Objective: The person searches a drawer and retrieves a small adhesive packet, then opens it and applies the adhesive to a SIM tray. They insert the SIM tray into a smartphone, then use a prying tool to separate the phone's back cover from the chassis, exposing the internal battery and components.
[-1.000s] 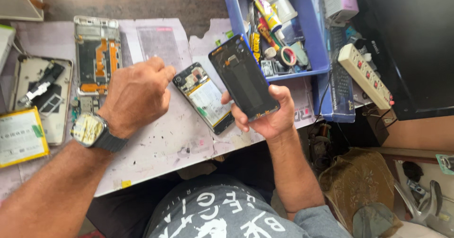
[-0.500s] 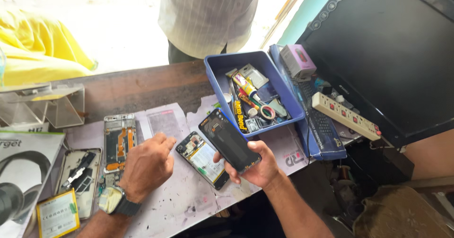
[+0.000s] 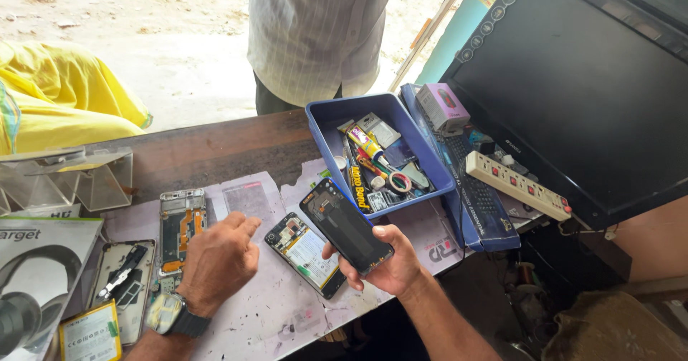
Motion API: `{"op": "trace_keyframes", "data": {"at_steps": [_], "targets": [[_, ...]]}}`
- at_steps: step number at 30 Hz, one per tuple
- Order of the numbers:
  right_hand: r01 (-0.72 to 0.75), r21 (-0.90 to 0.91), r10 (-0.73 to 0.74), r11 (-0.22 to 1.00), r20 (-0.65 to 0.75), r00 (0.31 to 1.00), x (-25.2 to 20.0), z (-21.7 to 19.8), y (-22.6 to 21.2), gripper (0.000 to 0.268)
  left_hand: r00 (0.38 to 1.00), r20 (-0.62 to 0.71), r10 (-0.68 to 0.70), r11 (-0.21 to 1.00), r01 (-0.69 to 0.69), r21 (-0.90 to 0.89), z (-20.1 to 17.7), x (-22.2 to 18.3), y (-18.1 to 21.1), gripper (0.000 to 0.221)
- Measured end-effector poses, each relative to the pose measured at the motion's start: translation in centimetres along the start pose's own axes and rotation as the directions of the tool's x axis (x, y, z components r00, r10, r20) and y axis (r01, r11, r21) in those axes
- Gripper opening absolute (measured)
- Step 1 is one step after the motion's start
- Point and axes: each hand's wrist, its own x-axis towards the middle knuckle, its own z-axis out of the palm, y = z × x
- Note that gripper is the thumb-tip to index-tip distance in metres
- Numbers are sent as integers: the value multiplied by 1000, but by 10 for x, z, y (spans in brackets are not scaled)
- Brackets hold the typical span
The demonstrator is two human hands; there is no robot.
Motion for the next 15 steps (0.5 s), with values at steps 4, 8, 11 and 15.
{"op": "trace_keyframes", "data": {"at_steps": [4,8,11,15], "targets": [[6,-21,-6,1000,22,1000,4,12,-4,80,987,-159,21,1000,-21,3,-13,6,5,30],[11,-185,-17,983,-30,999,1,19,1,85,925,-371,78,996,-85,-3,-15,4,-9,14],[-44,-658,-8,752,-76,997,-10,33,24,81,886,-449,112,988,-148,-45,2,-12,-43,8],[22,-990,8,-139,21,1000,-5,73,53,78,892,-450,44,960,-163,-228,11,-17,-66,13]]}}
